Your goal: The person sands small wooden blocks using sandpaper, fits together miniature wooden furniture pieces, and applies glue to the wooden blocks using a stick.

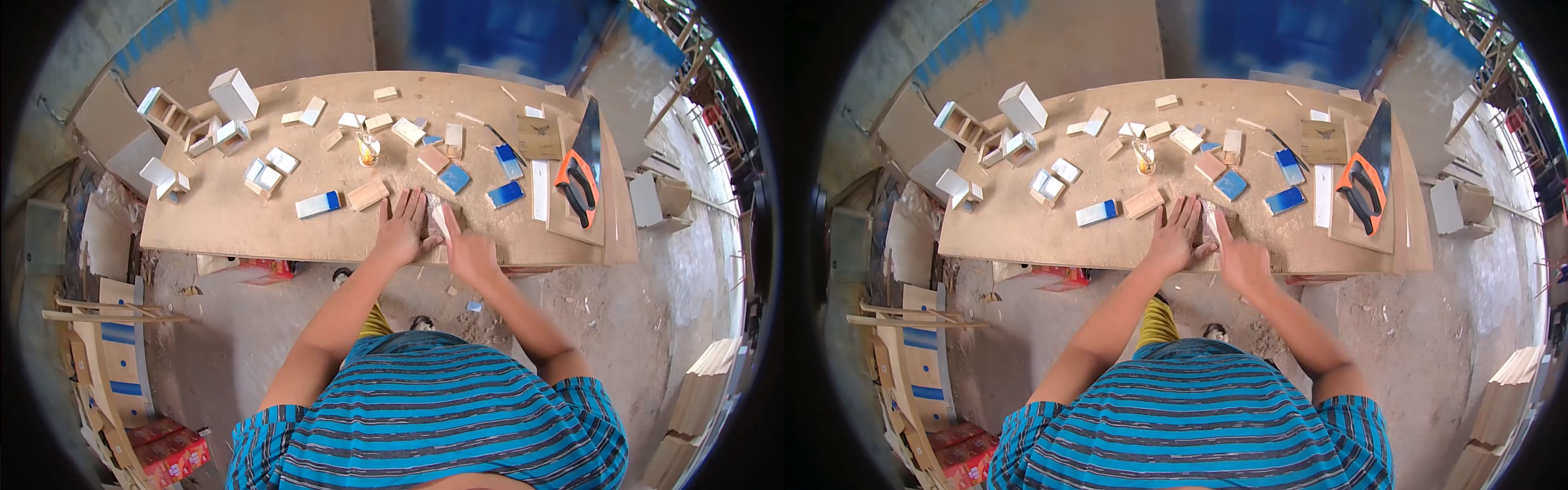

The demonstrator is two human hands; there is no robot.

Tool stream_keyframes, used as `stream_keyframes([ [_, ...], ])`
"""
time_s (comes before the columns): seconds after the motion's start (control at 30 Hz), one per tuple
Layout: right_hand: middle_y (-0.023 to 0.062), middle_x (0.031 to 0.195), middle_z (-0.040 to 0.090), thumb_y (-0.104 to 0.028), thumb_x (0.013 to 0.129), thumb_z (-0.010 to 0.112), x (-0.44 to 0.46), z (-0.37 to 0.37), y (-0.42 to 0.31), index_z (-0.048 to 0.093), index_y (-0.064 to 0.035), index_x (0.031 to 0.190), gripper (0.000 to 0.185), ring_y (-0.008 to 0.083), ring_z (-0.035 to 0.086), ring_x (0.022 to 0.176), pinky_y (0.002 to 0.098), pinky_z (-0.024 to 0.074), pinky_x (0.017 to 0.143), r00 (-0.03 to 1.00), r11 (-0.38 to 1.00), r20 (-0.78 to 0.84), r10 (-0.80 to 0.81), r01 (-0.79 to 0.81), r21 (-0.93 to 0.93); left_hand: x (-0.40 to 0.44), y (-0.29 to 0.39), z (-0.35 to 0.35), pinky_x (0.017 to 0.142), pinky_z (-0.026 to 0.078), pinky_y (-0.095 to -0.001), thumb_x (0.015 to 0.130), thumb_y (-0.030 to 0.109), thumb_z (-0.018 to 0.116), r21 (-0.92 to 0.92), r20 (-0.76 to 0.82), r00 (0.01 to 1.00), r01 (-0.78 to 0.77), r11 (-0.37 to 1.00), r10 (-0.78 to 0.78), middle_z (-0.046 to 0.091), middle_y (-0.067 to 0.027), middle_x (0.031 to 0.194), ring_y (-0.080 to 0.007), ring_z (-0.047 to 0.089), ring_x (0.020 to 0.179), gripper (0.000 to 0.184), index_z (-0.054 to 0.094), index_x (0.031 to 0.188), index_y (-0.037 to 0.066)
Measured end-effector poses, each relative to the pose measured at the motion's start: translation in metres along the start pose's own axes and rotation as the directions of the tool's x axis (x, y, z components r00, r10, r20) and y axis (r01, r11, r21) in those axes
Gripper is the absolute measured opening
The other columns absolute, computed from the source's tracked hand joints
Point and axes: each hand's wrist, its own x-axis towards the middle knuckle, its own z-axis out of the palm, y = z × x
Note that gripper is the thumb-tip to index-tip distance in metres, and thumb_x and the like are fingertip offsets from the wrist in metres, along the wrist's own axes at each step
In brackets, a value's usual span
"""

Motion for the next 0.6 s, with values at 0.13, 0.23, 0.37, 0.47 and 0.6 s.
stream_keyframes([
  [0.13, 0.0189, 0.073, 0.066, -0.020, 0.089, 0.056, 0.053, 0.014, 0.002, 0.015, -0.0077, 0.153, 0.077, 0.0365, 0.066, 0.063, 0.0482, 0.0518, 0.058, 0.985, 0.998, -0.175, 0.005, 0.006, 0.060, 0.001, 0.001, 0.003, 0.115, 0.012, -0.0580, 0.081, 0.056, 0.063, 0.023, 0.032, 0.999, 0.008, 1.000, -0.009, 0.019, -0.0129, 0.159, -0.0279, 0.017, 0.147, 0.097, 0.024, 0.150, 0.001],
  [0.23, 0.0188, 0.074, 0.067, -0.018, 0.089, 0.055, 0.047, 0.013, -0.005, 0.014, -0.0072, 0.153, 0.076, 0.0364, 0.066, 0.064, 0.0483, 0.0521, 0.058, 0.988, 0.996, -0.151, 0.031, -0.018, 0.087, -0.001, 0.003, -0.004, 0.115, 0.011, -0.0580, 0.081, 0.054, 0.063, 0.017, 0.072, 0.997, 0.016, 1.000, -0.018, 0.019, -0.0131, 0.159, -0.0278, 0.017, 0.148, 0.096, 0.023, 0.150, 0.001],
  [0.37, 0.0197, 0.075, 0.068, -0.018, 0.089, 0.053, 0.000, -0.002, -0.011, 0.018, -0.0046, 0.152, 0.074, 0.0362, 0.067, 0.063, 0.0485, 0.0528, 0.058, 0.996, 0.992, 0.017, 0.085, -0.087, 0.097, 0.000, 0.005, -0.011, 0.115, 0.011, -0.0579, 0.082, 0.053, 0.062, -0.002, 0.087, 0.996, 0.024, 1.000, -0.024, 0.018, -0.0132, 0.159, -0.0276, 0.016, 0.148, 0.094, 0.022, 0.151, 0.001],
  [0.47, 0.0202, 0.075, 0.068, -0.017, 0.089, 0.052, 0.030, 0.011, -0.001, 0.017, -0.0060, 0.152, 0.073, 0.0365, 0.068, 0.066, 0.0492, 0.0528, 0.059, 0.995, 0.996, -0.100, 0.024, -0.016, 0.085, 0.000, 0.002, -0.003, 0.115, 0.011, -0.0585, 0.082, 0.054, 0.061, 0.045, 0.065, 0.998, -0.009, 0.999, 0.006, 0.019, -0.0137, 0.159, -0.0283, 0.016, 0.148, 0.095, 0.023, 0.151, 0.001],
  [0.6, 0.0197, 0.077, 0.068, -0.021, 0.091, 0.054, 0.072, 0.011, -0.001, 0.012, -0.0075, 0.153, 0.076, 0.0355, 0.067, 0.068, 0.0479, 0.0530, 0.063, 0.994, 0.995, -0.101, 0.042, -0.032, 0.099, 0.001, 0.004, -0.002, 0.115, 0.011, -0.0574, 0.082, 0.056, 0.060, 0.041, 0.073, 0.997, 0.004, 0.999, -0.007, 0.018, -0.0123, 0.160, -0.0278, 0.016, 0.148, 0.095, 0.023, 0.151, 0.001],
])
